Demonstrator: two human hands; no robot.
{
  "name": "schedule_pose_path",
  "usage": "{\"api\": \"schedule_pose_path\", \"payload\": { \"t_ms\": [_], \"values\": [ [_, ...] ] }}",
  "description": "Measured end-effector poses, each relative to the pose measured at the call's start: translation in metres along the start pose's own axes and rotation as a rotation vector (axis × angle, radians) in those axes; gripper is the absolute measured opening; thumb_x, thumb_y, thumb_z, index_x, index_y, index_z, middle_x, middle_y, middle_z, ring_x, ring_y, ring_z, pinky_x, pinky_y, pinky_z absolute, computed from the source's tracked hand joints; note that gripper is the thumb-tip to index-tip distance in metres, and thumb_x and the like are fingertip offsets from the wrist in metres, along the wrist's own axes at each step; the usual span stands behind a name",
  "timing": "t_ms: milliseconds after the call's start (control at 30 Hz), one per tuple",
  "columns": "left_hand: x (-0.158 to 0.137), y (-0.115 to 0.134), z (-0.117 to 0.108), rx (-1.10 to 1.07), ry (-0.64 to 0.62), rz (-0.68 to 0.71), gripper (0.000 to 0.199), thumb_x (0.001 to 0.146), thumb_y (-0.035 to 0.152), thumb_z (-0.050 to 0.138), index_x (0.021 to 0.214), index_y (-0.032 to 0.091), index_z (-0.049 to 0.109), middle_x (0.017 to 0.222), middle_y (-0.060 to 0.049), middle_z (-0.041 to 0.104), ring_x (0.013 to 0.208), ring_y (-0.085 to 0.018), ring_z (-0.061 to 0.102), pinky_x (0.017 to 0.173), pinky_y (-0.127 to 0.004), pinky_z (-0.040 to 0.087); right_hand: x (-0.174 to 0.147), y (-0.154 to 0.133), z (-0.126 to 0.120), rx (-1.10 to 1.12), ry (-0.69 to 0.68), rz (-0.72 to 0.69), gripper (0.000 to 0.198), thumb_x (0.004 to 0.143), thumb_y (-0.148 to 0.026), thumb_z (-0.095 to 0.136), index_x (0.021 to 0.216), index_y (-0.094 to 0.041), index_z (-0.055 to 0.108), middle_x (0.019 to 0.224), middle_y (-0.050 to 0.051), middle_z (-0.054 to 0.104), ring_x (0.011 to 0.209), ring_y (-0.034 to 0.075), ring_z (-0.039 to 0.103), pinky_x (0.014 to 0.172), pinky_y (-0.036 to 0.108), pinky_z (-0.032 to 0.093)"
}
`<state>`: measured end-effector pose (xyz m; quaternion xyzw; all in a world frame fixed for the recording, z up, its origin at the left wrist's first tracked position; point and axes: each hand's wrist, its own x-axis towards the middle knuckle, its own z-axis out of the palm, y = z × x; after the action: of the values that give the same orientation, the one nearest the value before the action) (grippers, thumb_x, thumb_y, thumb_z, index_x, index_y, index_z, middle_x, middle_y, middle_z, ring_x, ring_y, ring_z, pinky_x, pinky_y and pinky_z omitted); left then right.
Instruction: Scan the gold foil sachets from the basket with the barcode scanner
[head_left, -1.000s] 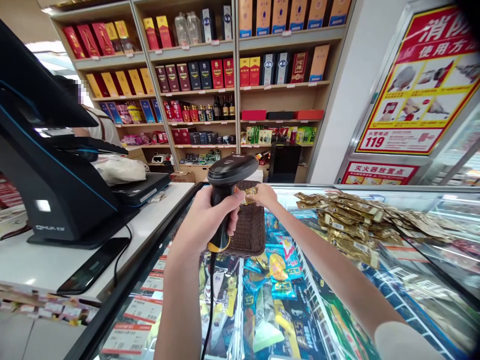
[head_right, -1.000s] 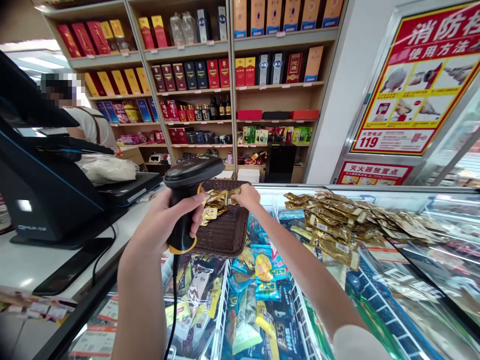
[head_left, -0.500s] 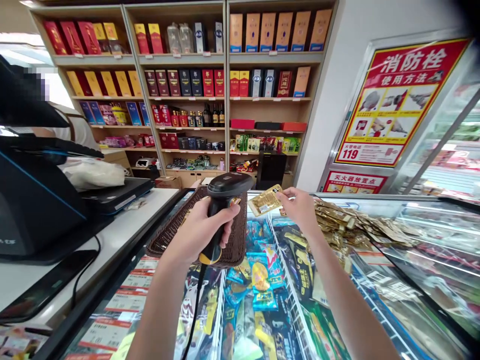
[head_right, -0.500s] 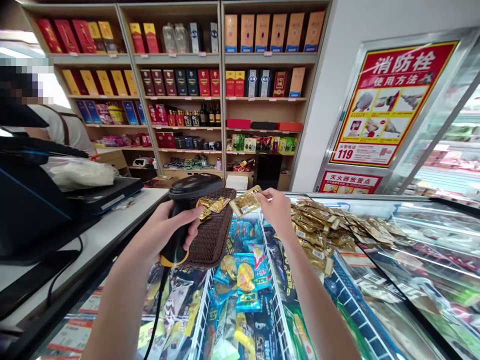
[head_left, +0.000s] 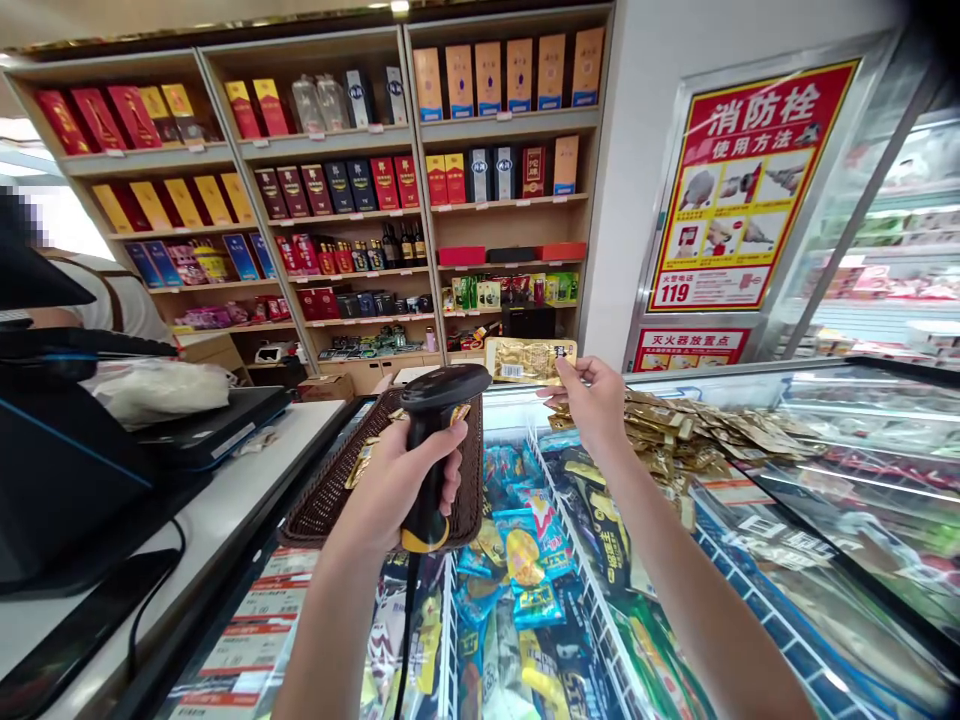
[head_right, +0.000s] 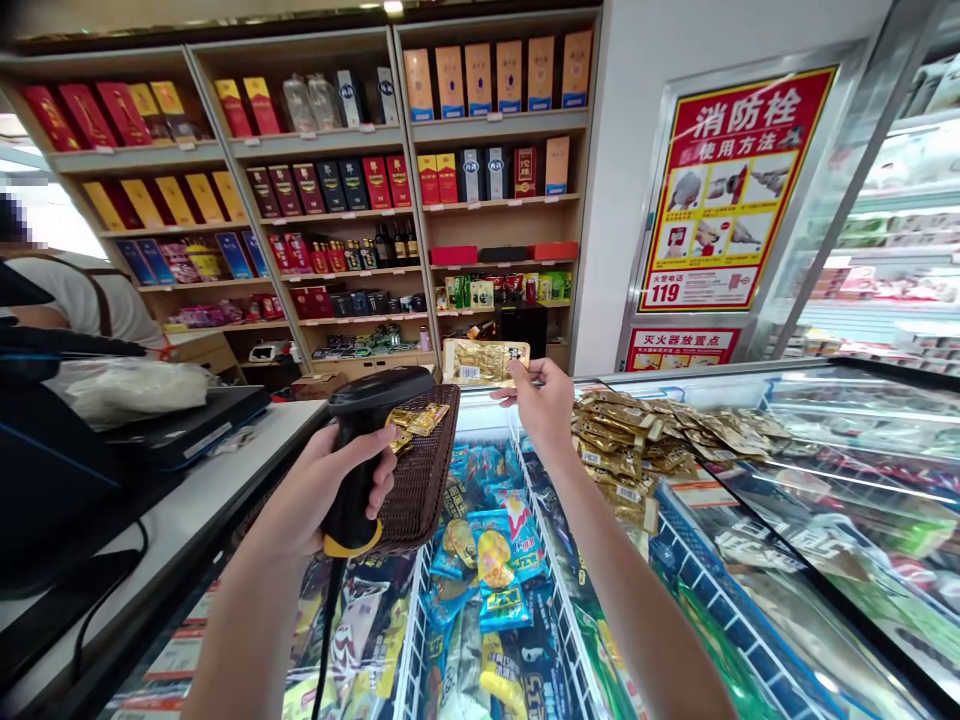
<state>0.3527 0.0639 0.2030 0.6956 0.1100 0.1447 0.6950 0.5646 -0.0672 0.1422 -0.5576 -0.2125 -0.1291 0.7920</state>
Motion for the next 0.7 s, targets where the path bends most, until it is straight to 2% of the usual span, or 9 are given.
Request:
{"api": "schedule_pose_path", "payload": {
  "t_ms": [333,700],
  "values": [
    [0.0028,-0.0057,0.0048,0.061,-0.032,-0.010,0.034,0.081,0.045,0.068,0.069,0.018,0.050,0.056,0.003,0.053,0.044,-0.009,0.047,0.039,-0.020,0.040,-0.0002,0.0019,0.0008,-0.008,0.067,-0.007,0.045,0.073,-0.059,0.073,0.079,-0.020,0.052,0.061,-0.005,0.052,0.051,0.020,0.069,0.042,0.025,0.053],
    [0.0025,-0.0072,0.0042,0.115,-0.055,0.024,0.033,0.082,0.047,0.067,0.072,0.019,0.052,0.056,0.002,0.054,0.042,-0.010,0.049,0.041,-0.022,0.041,0.0044,0.0080,-0.0013,-0.084,0.043,0.037,0.040,0.077,-0.056,0.070,0.080,-0.021,0.051,0.061,-0.005,0.053,0.051,0.019,0.068,0.044,0.025,0.053]
  ]
}}
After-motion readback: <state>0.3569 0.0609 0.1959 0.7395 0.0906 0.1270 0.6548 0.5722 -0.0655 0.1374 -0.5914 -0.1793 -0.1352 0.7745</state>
